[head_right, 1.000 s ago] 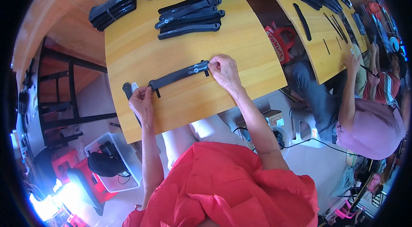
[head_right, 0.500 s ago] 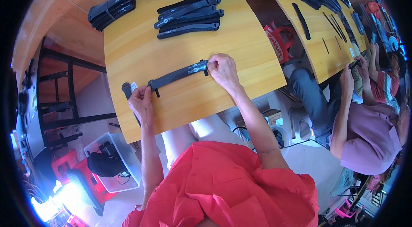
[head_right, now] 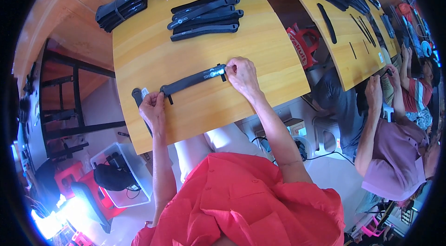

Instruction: Assembling plastic and webbing straps by attaching fasteners manually at a workshop table.

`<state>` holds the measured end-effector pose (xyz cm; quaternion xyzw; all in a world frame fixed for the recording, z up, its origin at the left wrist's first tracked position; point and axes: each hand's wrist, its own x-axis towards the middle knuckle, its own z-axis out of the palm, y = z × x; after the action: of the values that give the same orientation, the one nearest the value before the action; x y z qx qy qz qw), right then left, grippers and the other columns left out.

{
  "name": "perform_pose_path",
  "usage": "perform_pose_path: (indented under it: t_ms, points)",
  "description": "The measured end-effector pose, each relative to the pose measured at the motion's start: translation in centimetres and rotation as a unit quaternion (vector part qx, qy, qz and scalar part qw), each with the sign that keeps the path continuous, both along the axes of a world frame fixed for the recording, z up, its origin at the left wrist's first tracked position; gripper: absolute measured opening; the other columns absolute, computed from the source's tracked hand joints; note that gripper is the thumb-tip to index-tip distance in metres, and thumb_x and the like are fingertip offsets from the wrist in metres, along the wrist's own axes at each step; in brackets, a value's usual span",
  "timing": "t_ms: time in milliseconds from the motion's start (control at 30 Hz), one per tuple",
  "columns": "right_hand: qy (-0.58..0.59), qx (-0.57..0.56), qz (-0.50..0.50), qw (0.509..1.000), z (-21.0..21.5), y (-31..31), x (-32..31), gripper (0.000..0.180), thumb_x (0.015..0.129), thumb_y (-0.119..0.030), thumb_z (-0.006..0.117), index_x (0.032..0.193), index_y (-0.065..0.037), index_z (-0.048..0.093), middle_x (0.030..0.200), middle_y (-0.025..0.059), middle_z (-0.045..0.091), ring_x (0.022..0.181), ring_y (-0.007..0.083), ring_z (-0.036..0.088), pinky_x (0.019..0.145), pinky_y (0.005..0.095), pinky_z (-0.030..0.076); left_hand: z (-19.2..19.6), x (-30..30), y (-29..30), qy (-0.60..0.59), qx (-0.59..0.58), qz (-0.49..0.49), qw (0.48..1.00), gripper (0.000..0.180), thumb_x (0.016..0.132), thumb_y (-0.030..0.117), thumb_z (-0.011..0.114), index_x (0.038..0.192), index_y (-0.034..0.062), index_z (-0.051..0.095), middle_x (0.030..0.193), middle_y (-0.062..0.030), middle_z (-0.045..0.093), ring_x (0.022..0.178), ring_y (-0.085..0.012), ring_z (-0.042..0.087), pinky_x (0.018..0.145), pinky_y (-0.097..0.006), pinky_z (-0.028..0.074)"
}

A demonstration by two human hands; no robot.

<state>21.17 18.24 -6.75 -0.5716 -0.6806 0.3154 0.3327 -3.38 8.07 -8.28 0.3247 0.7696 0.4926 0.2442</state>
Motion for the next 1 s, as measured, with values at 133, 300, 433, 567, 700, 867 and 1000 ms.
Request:
perform_pose_path:
  t_ms: [133,300,433,567,700,867,1000]
  points:
    - [-0.007,-0.001,0.001,1.000,0.31,0.01,-0.09,0.008,0.072,-0.005,0.058,0.070,0.002,0.062,0.067,0.0151,0.061,0.062,0.0264,0.060,0.060,0.0354,0.046,0.57,0.36,-0.03,0.038,0.020,-0.003,0.999,0.010,0.078,0.007,0.067,0.079,-0.0028,0.065,0.065,-0.0046,0.064,0.058,-0.0072,0.057,0.057,-0.021,0.046]
    - [-0.008,-0.004,-0.005,1.000,0.26,-0.02,-0.07,0.008,0.072,-0.005,0.059,0.070,0.002,0.062,0.067,0.0152,0.061,0.062,0.0259,0.060,0.060,0.0352,0.046,0.53,0.47,0.04,0.018,0.018,0.003,1.000,0.009,0.078,0.006,0.067,0.079,-0.0025,0.065,0.065,-0.0046,0.064,0.059,-0.0073,0.058,0.058,-0.021,0.046]
    - [-0.004,-0.004,-0.004,1.000,0.14,0.04,-0.04,0.008,0.071,-0.006,0.059,0.069,0.002,0.062,0.066,0.0153,0.061,0.061,0.0257,0.060,0.060,0.0348,0.046,0.25,0.33,0.03,0.005,0.002,0.005,1.000,0.009,0.078,0.006,0.067,0.079,-0.0028,0.065,0.065,-0.0050,0.064,0.059,-0.0074,0.057,0.058,-0.021,0.047]
    - [-0.005,0.001,-0.002,1.000,-0.02,0.09,0.04,0.007,0.071,-0.005,0.060,0.069,0.001,0.062,0.066,0.0152,0.060,0.061,0.0256,0.060,0.059,0.0343,0.046,0.10,0.39,0.04,0.006,0.018,0.004,1.000,0.009,0.078,0.005,0.066,0.079,-0.0032,0.065,0.065,-0.0055,0.064,0.059,-0.0072,0.057,0.057,-0.022,0.046]
    - [-0.004,-0.008,-0.008,1.000,-0.12,0.04,0.03,0.007,0.071,-0.005,0.060,0.069,0.001,0.062,0.066,0.0153,0.060,0.061,0.0255,0.060,0.059,0.0342,0.046,0.50,0.58,0.08,0.017,0.019,0.003,1.000,0.009,0.078,0.005,0.066,0.079,-0.0037,0.064,0.066,-0.0058,0.064,0.059,-0.0074,0.057,0.057,-0.022,0.046]
    - [0.000,-0.008,-0.005,1.000,0.20,0.02,-0.01,0.007,0.070,-0.007,0.062,0.070,0.000,0.064,0.065,0.0148,0.061,0.059,0.0249,0.060,0.058,0.0341,0.047,0.74,0.56,-0.08,0.013,0.009,0.000,1.000,0.009,0.078,0.005,0.066,0.080,-0.0039,0.064,0.066,-0.0058,0.064,0.059,-0.0076,0.057,0.057,-0.022,0.046]
    - [0.001,-0.007,-0.008,1.000,0.02,0.05,0.27,0.008,0.070,-0.008,0.063,0.071,0.000,0.065,0.066,0.0141,0.062,0.060,0.0239,0.061,0.059,0.0332,0.048,0.20,0.41,0.00,0.004,0.012,0.001,1.000,0.009,0.078,0.005,0.066,0.080,-0.0039,0.064,0.065,-0.0055,0.063,0.059,-0.0073,0.056,0.057,-0.022,0.045]
